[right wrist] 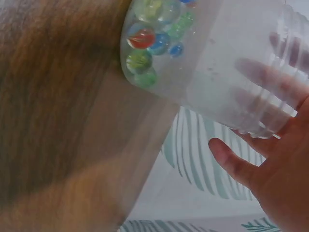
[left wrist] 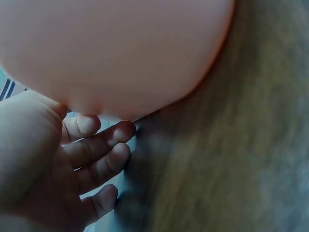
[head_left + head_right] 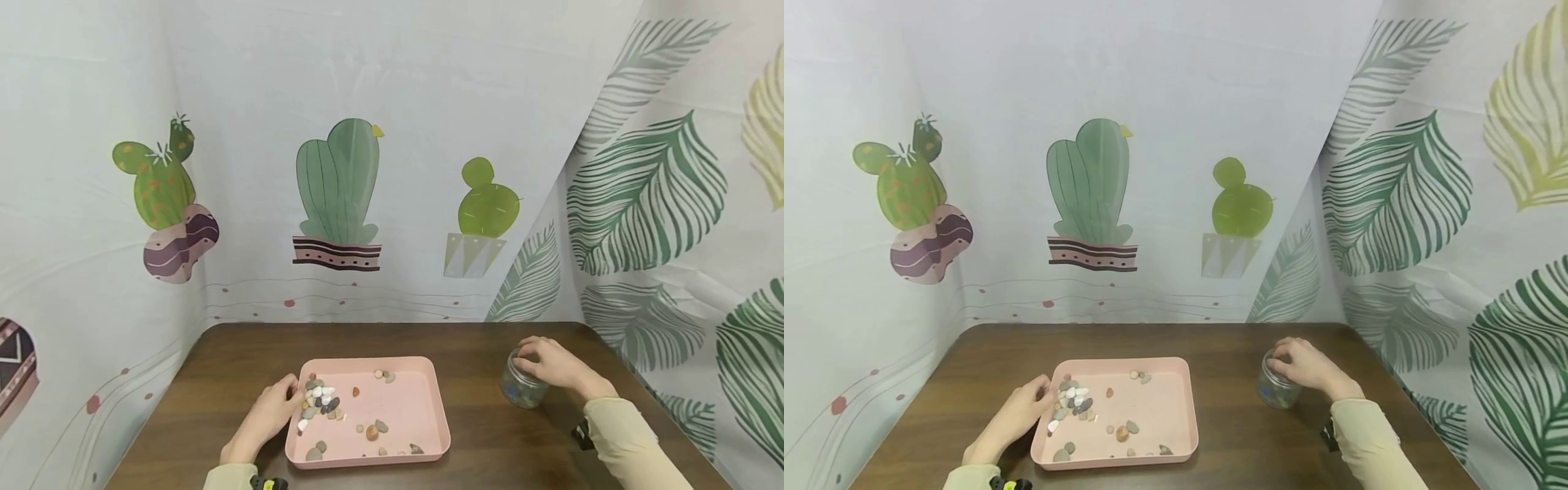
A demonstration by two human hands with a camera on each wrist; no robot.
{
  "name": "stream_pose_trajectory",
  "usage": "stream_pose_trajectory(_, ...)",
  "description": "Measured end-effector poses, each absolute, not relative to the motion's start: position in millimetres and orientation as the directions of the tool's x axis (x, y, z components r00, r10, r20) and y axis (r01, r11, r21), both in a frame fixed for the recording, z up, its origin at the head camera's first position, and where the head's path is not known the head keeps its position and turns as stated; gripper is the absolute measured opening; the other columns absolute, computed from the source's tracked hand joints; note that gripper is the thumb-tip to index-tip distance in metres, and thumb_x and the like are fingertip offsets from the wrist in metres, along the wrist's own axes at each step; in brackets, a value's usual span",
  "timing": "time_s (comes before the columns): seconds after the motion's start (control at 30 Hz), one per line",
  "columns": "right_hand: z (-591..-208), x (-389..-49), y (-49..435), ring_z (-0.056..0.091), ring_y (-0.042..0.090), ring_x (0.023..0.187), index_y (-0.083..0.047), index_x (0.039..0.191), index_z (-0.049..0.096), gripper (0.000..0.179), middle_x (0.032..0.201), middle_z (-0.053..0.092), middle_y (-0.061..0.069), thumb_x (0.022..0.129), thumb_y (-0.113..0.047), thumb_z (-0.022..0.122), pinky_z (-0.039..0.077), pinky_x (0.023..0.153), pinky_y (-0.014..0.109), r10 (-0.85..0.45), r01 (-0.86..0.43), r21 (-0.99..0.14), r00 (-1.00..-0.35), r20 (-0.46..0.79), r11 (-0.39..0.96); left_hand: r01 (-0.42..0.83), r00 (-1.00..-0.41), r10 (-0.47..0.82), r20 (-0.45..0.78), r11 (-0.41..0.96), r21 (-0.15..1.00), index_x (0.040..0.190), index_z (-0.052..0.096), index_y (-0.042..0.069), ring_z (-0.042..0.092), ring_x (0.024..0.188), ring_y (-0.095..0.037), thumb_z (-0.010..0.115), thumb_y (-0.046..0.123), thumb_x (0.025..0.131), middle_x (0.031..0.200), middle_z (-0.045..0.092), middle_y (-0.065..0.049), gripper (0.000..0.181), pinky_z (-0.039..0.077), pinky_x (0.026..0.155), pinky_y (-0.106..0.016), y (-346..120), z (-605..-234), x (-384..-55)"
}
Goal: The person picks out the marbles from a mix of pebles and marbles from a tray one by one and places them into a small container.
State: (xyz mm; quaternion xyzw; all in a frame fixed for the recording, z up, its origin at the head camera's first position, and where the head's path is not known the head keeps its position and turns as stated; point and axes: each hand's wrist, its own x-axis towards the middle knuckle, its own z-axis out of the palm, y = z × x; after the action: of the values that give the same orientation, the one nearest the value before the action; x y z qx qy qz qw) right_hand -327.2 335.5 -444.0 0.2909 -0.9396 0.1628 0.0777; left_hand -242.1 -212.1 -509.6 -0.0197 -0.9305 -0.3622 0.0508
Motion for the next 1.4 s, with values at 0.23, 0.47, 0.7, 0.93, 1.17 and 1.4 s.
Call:
stream_pose_trajectory(0.23, -419, -323, 330, 0.060, 0.038, 0.101, -0.012, 0.090, 0.071, 0.007, 0.109, 0.064, 0.015, 0.088, -0.019, 0.070, 0.046, 0.085, 0.054, -0.542, -0.592, -0.173, -0.798, 0.264, 0.787, 0.074, -0.993, -0.004, 0.115, 0.743, 0.666, 0.081, 0.048, 0.014, 0.045, 0.063, -0.015, 0.061, 0.013, 0.091, 0.064, 0.043, 0.001, 0.016, 0.034, 0.056, -0.031, -213, -511, -242)
stream_pose_trajectory(0.47, -387, -321, 300, 0.059, 0.039, 0.106, -0.011, 0.097, 0.070, 0.011, 0.112, 0.064, 0.016, 0.091, -0.020, 0.068, 0.044, 0.088, 0.055, -0.591, -0.627, -0.101, -0.768, 0.248, 0.772, 0.069, -0.994, -0.008, 0.112, 0.738, 0.671, 0.081, 0.048, 0.014, 0.044, 0.061, -0.016, 0.061, 0.013, 0.091, 0.064, 0.044, 0.001, 0.016, 0.033, 0.054, -0.031, -213, -510, -242)
stream_pose_trajectory(0.7, -377, -324, 249, 0.060, 0.035, 0.107, -0.013, 0.098, 0.070, 0.009, 0.114, 0.063, 0.014, 0.091, -0.018, 0.067, 0.046, 0.089, 0.052, -0.694, -0.726, -0.034, -0.668, 0.269, 0.687, 0.078, -0.992, -0.011, 0.125, 0.731, 0.678, 0.080, 0.049, 0.014, 0.043, 0.060, -0.015, 0.060, 0.013, 0.092, 0.064, 0.044, 0.001, 0.016, 0.032, 0.053, -0.030, -213, -510, -242)
stream_pose_trajectory(0.93, -383, -322, 196, 0.058, 0.034, 0.110, -0.013, 0.099, 0.070, 0.011, 0.117, 0.063, 0.013, 0.091, -0.021, 0.067, 0.045, 0.091, 0.051, -0.788, -0.811, 0.001, -0.569, 0.238, 0.586, 0.093, -0.990, -0.002, 0.139, 0.734, 0.673, 0.078, 0.048, 0.015, 0.045, 0.061, -0.015, 0.060, 0.012, 0.090, 0.063, 0.045, 0.002, 0.017, 0.034, 0.055, -0.031, -212, -513, -242)
stream_pose_trajectory(1.17, -383, -315, 144, 0.059, 0.025, 0.107, -0.016, 0.100, 0.071, 0.012, 0.116, 0.064, 0.006, 0.092, -0.023, 0.066, 0.047, 0.087, 0.046, -0.831, -0.846, 0.033, -0.515, 0.212, 0.532, 0.093, -0.990, -0.002, 0.140, 0.739, 0.667, 0.079, 0.048, 0.015, 0.046, 0.063, -0.015, 0.061, 0.013, 0.091, 0.064, 0.046, 0.002, 0.018, 0.035, 0.057, -0.032, -211, -514, -241)
stream_pose_trajectory(1.4, -387, -314, 91, 0.057, 0.018, 0.106, -0.018, 0.099, 0.072, 0.011, 0.111, 0.064, -0.001, 0.094, -0.024, 0.064, 0.045, 0.089, 0.040, -0.876, -0.886, 0.045, -0.446, 0.185, 0.461, 0.095, -0.990, -0.001, 0.140, 0.731, 0.676, 0.079, 0.048, 0.014, 0.044, 0.061, -0.015, 0.062, 0.014, 0.092, 0.062, 0.044, 0.002, 0.019, 0.034, 0.055, -0.031, -211, -510, -240)
